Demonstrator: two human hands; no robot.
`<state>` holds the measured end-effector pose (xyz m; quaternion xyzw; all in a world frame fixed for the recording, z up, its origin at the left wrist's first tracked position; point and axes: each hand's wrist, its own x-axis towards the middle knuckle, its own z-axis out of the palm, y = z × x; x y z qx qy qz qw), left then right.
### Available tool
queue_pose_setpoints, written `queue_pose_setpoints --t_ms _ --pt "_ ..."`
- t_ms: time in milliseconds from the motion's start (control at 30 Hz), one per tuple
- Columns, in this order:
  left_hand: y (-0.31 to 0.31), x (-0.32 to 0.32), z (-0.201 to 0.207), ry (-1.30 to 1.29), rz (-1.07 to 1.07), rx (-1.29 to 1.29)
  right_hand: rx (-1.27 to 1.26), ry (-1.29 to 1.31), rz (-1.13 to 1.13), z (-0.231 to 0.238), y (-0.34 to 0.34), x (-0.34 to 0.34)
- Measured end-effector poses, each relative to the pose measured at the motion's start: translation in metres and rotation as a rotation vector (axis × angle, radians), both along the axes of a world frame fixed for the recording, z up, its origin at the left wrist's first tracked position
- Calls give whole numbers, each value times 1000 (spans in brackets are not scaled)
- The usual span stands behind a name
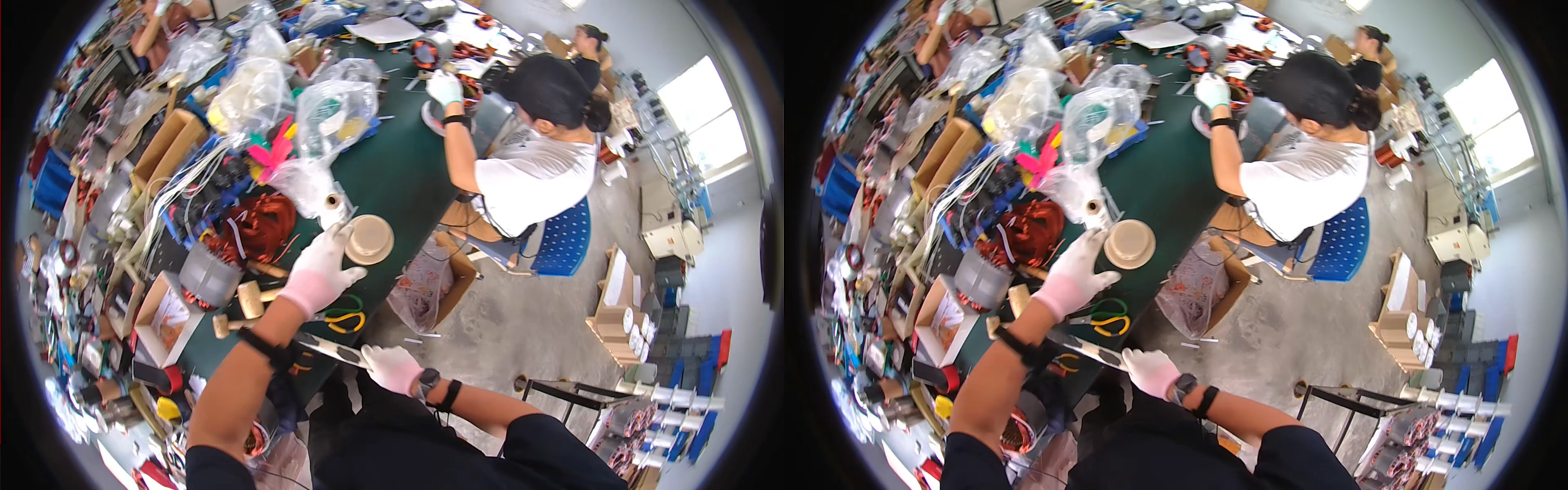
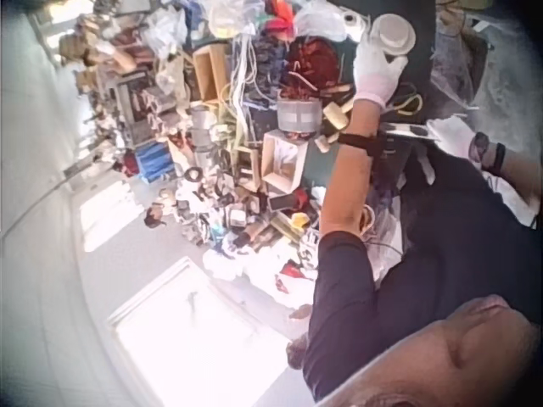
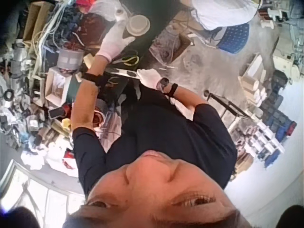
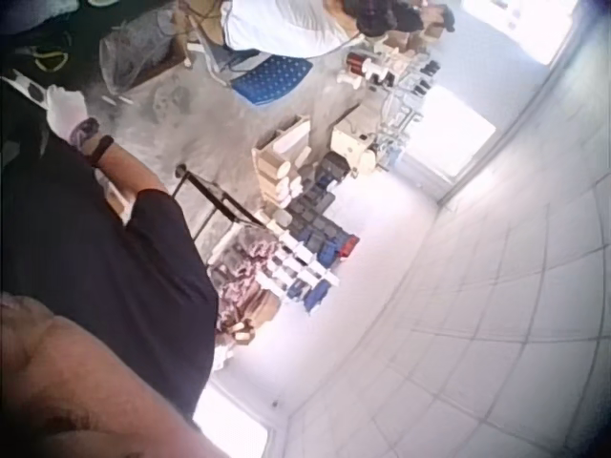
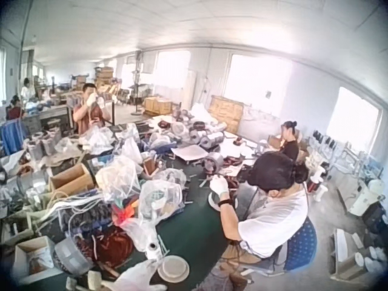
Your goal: Repairing a motor stator using a mallet and pliers on a workshop table.
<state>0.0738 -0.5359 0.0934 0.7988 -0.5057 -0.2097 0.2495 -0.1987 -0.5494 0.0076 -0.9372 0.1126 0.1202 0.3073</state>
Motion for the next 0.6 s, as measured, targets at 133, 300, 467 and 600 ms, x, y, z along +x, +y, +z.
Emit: queue_pose_setpoints --t_ms 133,300,467,600 --pt "141 25 87 45 203 -108 -282 -126 131 -42 19 69" --pt "360 -5 194 77 891 -209 -441 -315 319 -35 44 140" --pt "555 -148 286 -260 1307 225 -21 -320 683 7 118 123" --pt "628 -259 311 -145 1796 106 54 -370 789 13 186 106"
